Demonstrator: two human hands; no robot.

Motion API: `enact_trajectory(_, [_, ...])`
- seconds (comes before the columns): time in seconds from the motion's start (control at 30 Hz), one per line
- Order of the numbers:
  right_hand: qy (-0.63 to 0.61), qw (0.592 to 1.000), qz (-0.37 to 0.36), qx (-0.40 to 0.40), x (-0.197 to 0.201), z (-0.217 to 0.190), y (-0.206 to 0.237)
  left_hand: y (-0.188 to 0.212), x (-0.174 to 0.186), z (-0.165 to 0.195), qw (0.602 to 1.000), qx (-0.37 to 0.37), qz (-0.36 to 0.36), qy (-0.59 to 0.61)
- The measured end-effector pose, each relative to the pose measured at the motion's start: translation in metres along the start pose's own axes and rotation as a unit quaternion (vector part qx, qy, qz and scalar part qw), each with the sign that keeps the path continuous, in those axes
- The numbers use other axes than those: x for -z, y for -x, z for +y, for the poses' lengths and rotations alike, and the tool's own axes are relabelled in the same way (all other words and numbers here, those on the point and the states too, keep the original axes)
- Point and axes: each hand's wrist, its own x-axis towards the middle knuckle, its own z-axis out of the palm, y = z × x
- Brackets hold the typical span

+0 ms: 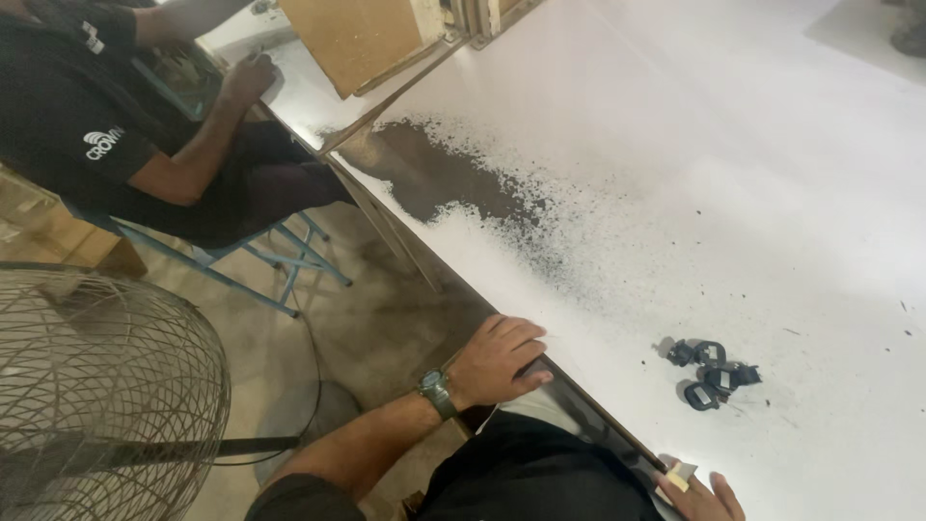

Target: The person sits at a white workbench and fits small black pad-like components into star-shaped black hubs one at a time, pressing each into place with their fingers and occasionally using a small flat tool to seat the parts. Assembled hubs are set aside in a growing pile while new hubs and pads are picked up from the table.

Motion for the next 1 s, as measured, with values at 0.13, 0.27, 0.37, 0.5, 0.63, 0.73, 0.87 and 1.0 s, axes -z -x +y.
enact_trajectory(0.13, [-0.182, 0.975, 0.116, -0.05, 0.005, 0.039, 0.012, -0.008, 0.021, 0.009, 0.999, 0.024, 0.042, -0.008])
enact_trajectory(0.27, [-0.422, 0.809, 0.41, -0.015, 0.005, 0.065, 0.05, -0.035, 0.014, 0.038, 0.992, 0.03, 0.09, 0.082])
enact_trajectory(0.37, [-0.422, 0.741, 0.52, 0.046, -0.01, 0.057, 0.083, -0.059, -0.007, 0.068, 0.983, -0.011, 0.061, 0.171])
enact_trajectory(0.5, [-0.398, 0.767, 0.497, -0.08, -0.002, 0.056, 0.083, -0.083, -0.03, 0.1, 0.972, -0.046, 0.008, 0.229])
enact_trajectory(0.63, [-0.262, 0.763, 0.591, -0.007, -0.002, 0.059, 0.08, -0.091, -0.049, 0.129, 0.965, -0.061, -0.018, 0.256])
enact_trajectory(0.73, [-0.242, 0.761, 0.601, -0.03, -0.008, 0.059, 0.08, -0.1, -0.06, 0.131, 0.975, -0.044, -0.013, 0.217])
enact_trajectory(0.87, [-0.327, 0.749, 0.576, -0.023, -0.009, 0.061, 0.082, -0.122, -0.075, 0.127, 0.986, 0.011, -0.068, 0.155])
enact_trajectory(1.0, [-0.375, 0.725, 0.576, 0.045, -0.006, 0.055, 0.081, -0.136, -0.083, 0.132, 0.987, 0.015, -0.04, 0.152])
